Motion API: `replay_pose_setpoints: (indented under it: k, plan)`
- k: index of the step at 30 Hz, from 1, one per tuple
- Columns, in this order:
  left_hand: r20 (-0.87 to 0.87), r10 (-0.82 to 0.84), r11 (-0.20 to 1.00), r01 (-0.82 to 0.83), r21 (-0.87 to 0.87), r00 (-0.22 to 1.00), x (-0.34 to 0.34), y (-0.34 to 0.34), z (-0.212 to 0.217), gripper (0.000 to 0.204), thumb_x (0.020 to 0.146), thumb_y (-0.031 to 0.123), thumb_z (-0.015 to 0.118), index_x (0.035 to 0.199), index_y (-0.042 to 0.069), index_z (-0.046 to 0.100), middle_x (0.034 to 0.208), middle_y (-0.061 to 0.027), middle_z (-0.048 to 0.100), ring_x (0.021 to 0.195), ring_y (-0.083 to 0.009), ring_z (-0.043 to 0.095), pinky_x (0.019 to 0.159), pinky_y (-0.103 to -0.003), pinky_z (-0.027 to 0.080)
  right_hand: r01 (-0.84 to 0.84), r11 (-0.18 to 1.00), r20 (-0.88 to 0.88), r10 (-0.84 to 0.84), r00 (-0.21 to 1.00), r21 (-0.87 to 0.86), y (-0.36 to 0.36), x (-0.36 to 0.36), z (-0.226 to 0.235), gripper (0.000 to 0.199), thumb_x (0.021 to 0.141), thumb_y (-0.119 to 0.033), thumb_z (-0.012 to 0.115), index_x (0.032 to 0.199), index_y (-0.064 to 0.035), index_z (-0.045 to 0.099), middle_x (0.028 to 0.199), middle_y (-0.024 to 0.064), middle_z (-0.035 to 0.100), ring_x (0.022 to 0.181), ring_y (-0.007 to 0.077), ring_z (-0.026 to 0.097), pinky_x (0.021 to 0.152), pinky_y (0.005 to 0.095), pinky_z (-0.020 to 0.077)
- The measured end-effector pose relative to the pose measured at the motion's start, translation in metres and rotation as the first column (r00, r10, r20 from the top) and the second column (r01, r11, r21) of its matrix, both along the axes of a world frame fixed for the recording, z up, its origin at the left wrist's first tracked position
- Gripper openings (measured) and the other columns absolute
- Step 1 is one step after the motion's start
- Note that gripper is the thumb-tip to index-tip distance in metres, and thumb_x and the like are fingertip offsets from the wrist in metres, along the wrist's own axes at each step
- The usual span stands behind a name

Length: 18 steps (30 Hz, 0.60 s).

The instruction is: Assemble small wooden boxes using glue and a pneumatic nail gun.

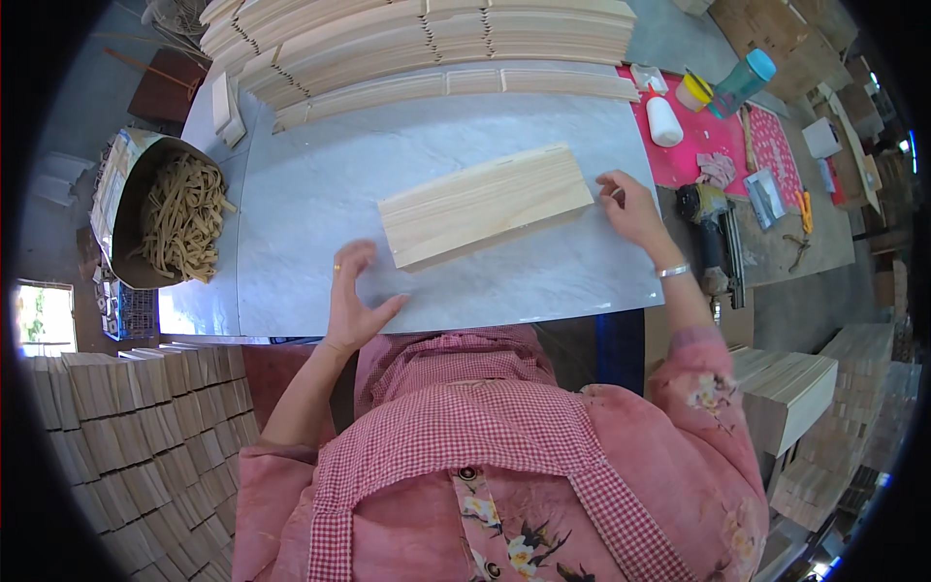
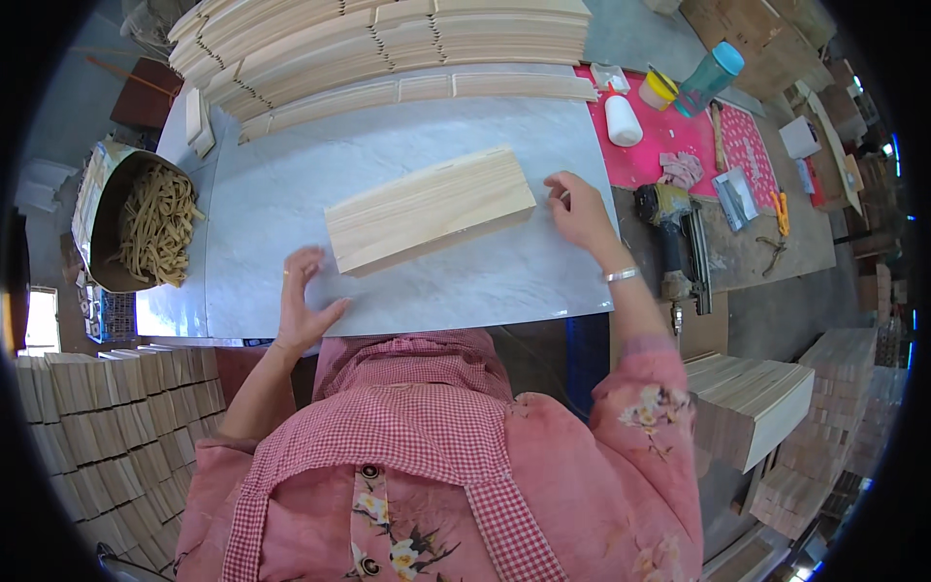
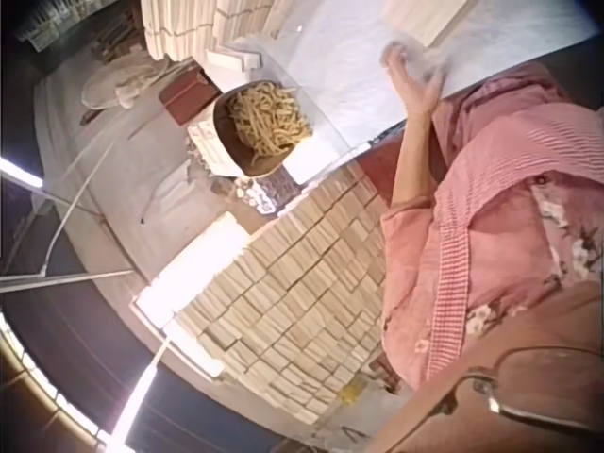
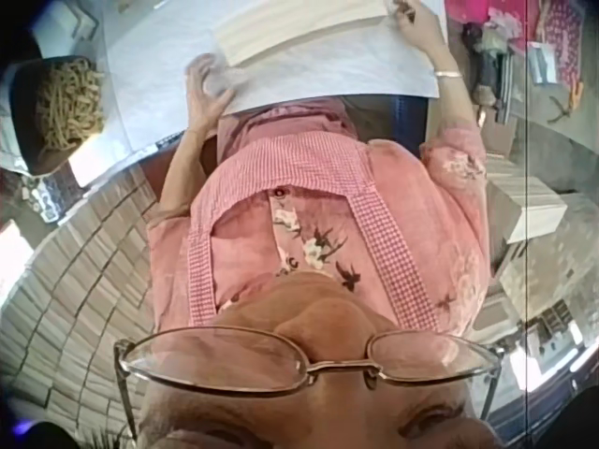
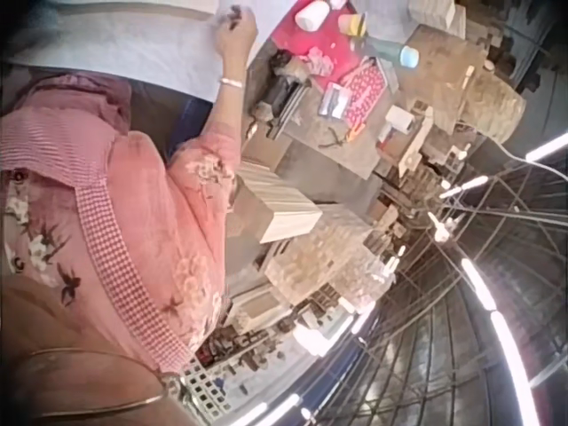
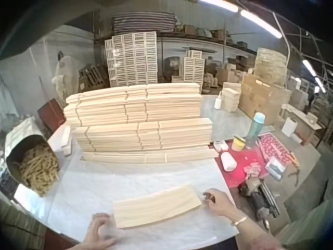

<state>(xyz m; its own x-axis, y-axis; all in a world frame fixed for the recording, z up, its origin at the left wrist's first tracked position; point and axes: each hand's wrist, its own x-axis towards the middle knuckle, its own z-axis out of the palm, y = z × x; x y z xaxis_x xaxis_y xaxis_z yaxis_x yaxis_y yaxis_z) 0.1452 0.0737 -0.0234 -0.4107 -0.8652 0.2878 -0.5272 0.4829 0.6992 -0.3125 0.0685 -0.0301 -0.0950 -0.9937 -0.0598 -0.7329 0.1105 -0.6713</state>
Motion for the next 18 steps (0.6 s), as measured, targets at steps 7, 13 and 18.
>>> replay_pose_setpoints:
  k: [7, 13, 18]
  plan:
    - [-0.179, -0.015, 0.948, 0.071, 0.310, 0.984, -0.009, -0.041, -0.010, 0.106, 0.070, 0.013, 0.087, 0.157, 0.003, 0.027, 0.160, -0.0175, 0.034, 0.143, -0.0347, 0.041, 0.119, -0.040, 0.034, 0.053, 0.946, 0.108, -0.019, 0.994, -0.321, 0.046, 0.043, -0.017, 0.046, 0.085, 0.011, 0.053, 0.129, -0.0003, 0.060, 0.119, 0.0115, 0.066, 0.101, 0.0210, 0.063, 0.088, 0.0297, 0.0507]
    - [-0.102, -0.005, 1.000, 0.006, 0.009, 0.995, -0.004, -0.022, 0.007, 0.104, 0.069, 0.007, 0.085, 0.156, 0.003, 0.029, 0.157, -0.0178, 0.038, 0.141, -0.0346, 0.043, 0.117, -0.041, 0.037, 0.189, 0.921, 0.435, -0.024, 0.900, -0.340, 0.056, 0.072, -0.008, 0.045, 0.085, 0.009, 0.054, 0.129, 0.0008, 0.061, 0.122, 0.0112, 0.065, 0.103, 0.0218, 0.062, 0.088, 0.0310, 0.0503]
    - [-0.200, 0.059, 0.998, -0.050, 0.049, 0.978, 0.008, 0.001, 0.026, 0.097, 0.074, 0.005, 0.081, 0.156, 0.003, 0.029, 0.153, -0.0208, 0.043, 0.137, -0.0375, 0.047, 0.117, -0.045, 0.038, 0.167, 0.888, 0.398, 0.019, 0.917, -0.428, 0.048, 0.081, 0.017, 0.041, 0.090, 0.003, 0.056, 0.130, 0.0013, 0.061, 0.126, 0.0111, 0.064, 0.108, 0.0211, 0.061, 0.092, 0.0309, 0.0496]
